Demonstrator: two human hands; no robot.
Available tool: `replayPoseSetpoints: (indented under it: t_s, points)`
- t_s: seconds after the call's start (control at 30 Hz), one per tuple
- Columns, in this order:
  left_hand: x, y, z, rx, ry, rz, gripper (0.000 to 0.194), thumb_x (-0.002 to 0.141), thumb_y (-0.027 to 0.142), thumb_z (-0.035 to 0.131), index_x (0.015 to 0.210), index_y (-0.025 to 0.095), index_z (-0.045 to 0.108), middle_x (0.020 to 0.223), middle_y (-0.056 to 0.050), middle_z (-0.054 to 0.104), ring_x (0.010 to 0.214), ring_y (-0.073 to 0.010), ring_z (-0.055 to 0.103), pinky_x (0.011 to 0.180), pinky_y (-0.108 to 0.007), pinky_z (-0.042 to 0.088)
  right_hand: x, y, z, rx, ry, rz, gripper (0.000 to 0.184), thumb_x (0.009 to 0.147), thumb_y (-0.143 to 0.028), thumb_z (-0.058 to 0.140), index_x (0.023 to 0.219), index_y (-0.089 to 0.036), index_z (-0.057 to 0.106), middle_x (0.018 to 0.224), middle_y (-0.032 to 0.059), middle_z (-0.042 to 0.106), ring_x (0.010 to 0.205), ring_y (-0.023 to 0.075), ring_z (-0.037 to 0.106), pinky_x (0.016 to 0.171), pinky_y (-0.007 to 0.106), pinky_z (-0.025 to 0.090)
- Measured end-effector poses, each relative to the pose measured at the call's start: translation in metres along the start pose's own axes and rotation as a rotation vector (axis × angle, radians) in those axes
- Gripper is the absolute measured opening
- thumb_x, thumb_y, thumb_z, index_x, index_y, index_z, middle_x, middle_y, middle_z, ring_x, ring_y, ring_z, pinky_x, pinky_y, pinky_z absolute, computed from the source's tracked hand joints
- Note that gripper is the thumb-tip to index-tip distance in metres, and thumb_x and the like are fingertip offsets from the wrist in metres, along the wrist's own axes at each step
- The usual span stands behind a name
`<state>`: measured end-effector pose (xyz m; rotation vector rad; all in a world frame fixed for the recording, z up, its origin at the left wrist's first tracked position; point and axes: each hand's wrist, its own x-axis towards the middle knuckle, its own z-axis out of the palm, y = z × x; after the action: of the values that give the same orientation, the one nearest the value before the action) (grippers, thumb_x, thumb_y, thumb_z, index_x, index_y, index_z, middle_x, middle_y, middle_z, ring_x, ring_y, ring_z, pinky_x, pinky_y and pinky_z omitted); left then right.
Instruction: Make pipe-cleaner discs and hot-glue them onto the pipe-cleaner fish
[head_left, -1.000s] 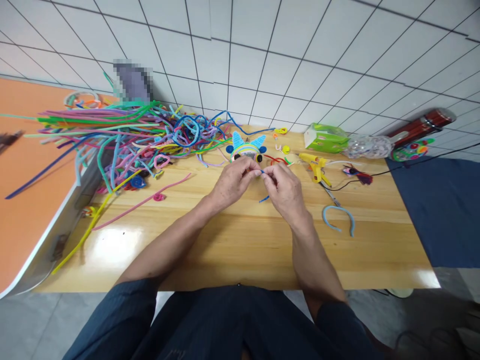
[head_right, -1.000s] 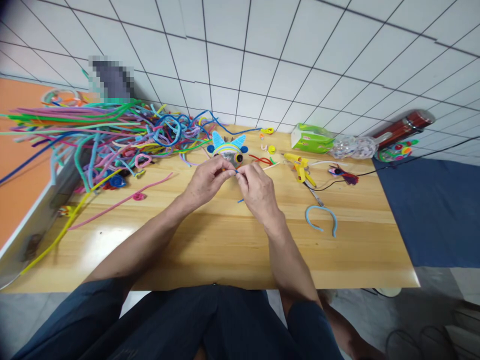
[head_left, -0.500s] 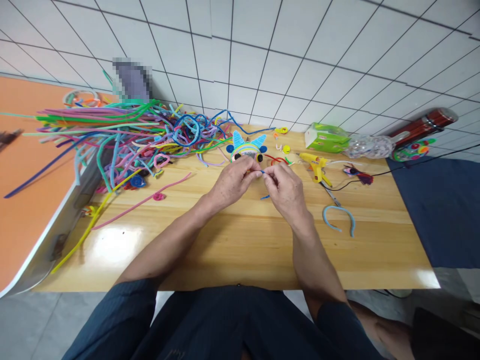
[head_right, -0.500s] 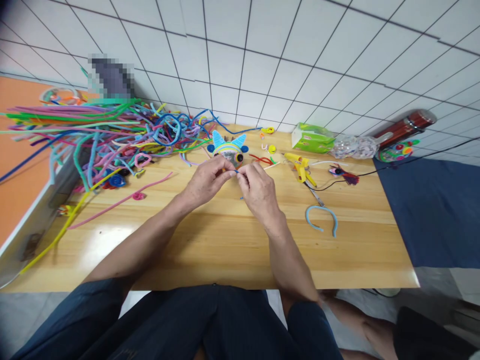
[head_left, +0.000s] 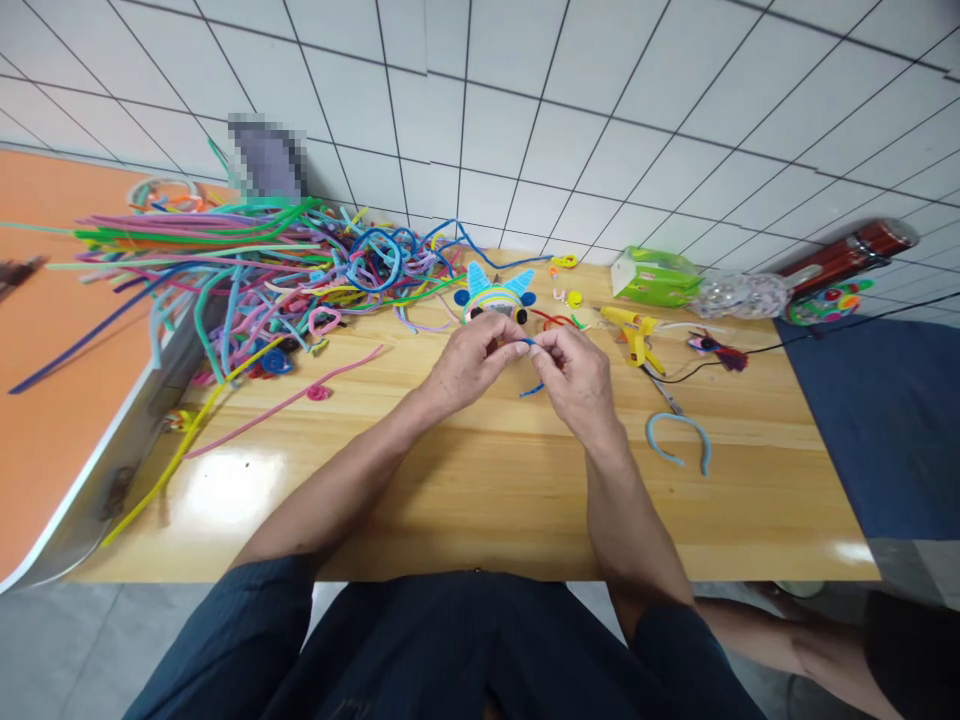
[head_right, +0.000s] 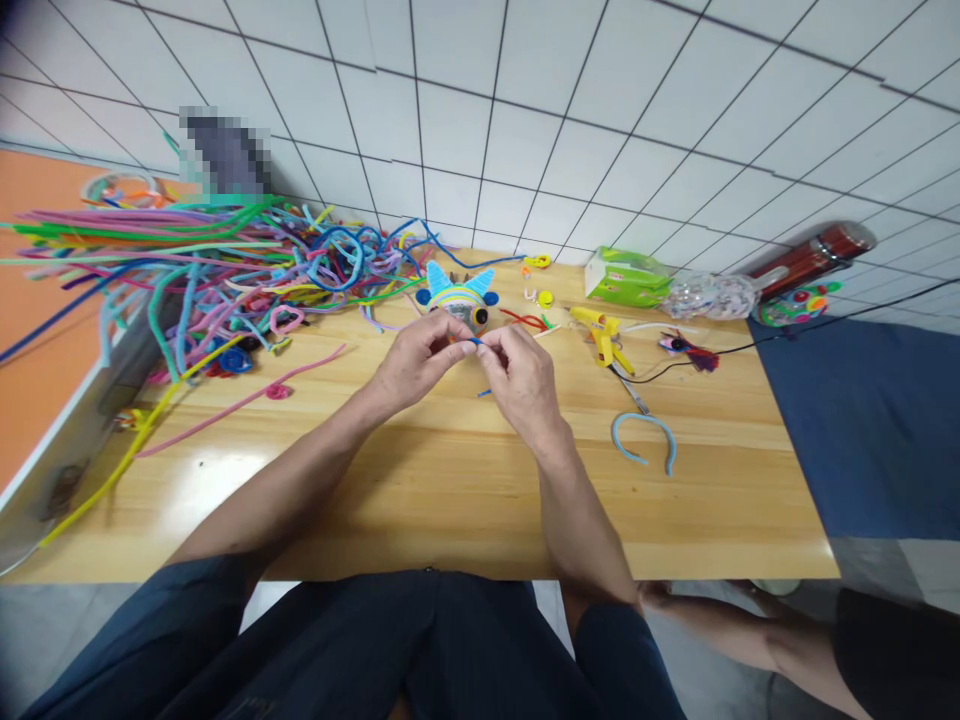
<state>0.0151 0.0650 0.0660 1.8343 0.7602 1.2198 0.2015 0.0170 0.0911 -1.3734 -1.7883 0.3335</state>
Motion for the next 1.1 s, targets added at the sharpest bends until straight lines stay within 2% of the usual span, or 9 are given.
replayPoseSetpoints:
  t_s: [0.13,0.33,0.47,0.6,0.7,0.83,0.9,1.0,1.1]
  points:
    - [0.001,0.004,-0.005,0.036,-0.001,0.029,0.018,0.102,0.030,0.070,0.087,0.020,0.068,0.083,-0.001,0.069,0.075,-0.0152,0.058,0.072,-0.030,0.045,0.000,-0.001,0.001,-0.008,0.032,-0.022,0.015,0.101,-0.030,0.069,0.088,-0.026,0.074,0.086,0.0014,0.072,0.073,0.0172,0.059,0.073,0.034,0.052]
    - [-0.002,0.006,0.004,-0.130,0.067,-0.086,0.031,0.101,0.048,0.075,0.089,0.020,0.070,0.080,0.000,0.067,0.070,-0.0138,0.052,0.067,-0.029,0.043,0.001,-0.005,-0.001,0.090,0.068,0.065,0.015,0.098,-0.032,0.075,0.085,-0.026,0.078,0.078,-0.0010,0.067,0.068,0.0158,0.057,0.067,0.033,0.050]
    - [-0.004,0.003,0.012,-0.226,0.144,-0.151,0.038,0.097,0.055,0.080,0.088,0.020,0.071,0.077,0.000,0.064,0.068,-0.0130,0.049,0.064,-0.029,0.041,0.000,-0.005,0.002,0.142,0.069,0.106,0.014,0.098,-0.034,0.075,0.087,-0.025,0.078,0.080,-0.0003,0.071,0.070,0.0158,0.060,0.068,0.033,0.051]
    - [-0.005,0.000,0.017,-0.350,0.140,-0.206,0.040,0.096,0.059,0.081,0.090,0.020,0.071,0.068,0.004,0.055,0.060,-0.0110,0.042,0.058,-0.027,0.037,-0.001,-0.004,0.002,0.167,0.064,0.118,0.013,0.098,-0.033,0.073,0.089,-0.025,0.076,0.081,-0.0007,0.072,0.069,0.0152,0.060,0.068,0.032,0.051]
    - [-0.003,0.000,0.013,-0.289,0.087,-0.166,0.039,0.098,0.058,0.079,0.093,0.019,0.071,0.072,0.003,0.060,0.063,-0.0113,0.048,0.060,-0.026,0.039,-0.001,-0.004,-0.001,0.093,0.071,0.058,0.013,0.098,-0.029,0.072,0.086,-0.024,0.074,0.080,-0.0007,0.071,0.069,0.0150,0.060,0.068,0.031,0.050]
    - [-0.001,0.002,0.002,-0.004,0.020,0.025,0.027,0.104,0.044,0.073,0.095,0.019,0.073,0.084,-0.002,0.070,0.074,-0.0139,0.058,0.071,-0.028,0.045,-0.002,-0.004,-0.003,-0.028,0.085,-0.063,0.012,0.100,-0.023,0.070,0.088,-0.024,0.075,0.084,0.0004,0.072,0.074,0.0163,0.063,0.073,0.032,0.052]
    - [-0.001,0.004,-0.001,0.051,0.019,0.082,0.023,0.106,0.039,0.070,0.094,0.019,0.073,0.085,-0.002,0.071,0.077,-0.0146,0.060,0.075,-0.028,0.047,-0.002,-0.005,-0.003,-0.050,0.089,-0.090,0.012,0.101,-0.024,0.070,0.090,-0.025,0.075,0.085,0.0007,0.072,0.076,0.0170,0.064,0.075,0.032,0.053]
    - [-0.002,0.005,-0.001,0.010,0.029,0.032,0.025,0.105,0.040,0.071,0.094,0.019,0.072,0.084,-0.002,0.070,0.073,-0.0136,0.057,0.072,-0.028,0.046,-0.002,-0.006,-0.003,-0.019,0.087,-0.067,0.011,0.100,-0.025,0.071,0.090,-0.025,0.075,0.085,0.0005,0.073,0.074,0.0165,0.064,0.073,0.032,0.053]
    - [-0.003,0.006,0.005,-0.165,0.066,-0.069,0.029,0.102,0.046,0.075,0.093,0.018,0.071,0.083,-0.001,0.068,0.072,-0.0128,0.055,0.069,-0.027,0.046,-0.001,-0.007,-0.003,0.042,0.083,-0.010,0.012,0.099,-0.027,0.072,0.089,-0.025,0.076,0.083,-0.0002,0.073,0.071,0.0158,0.062,0.072,0.032,0.053]
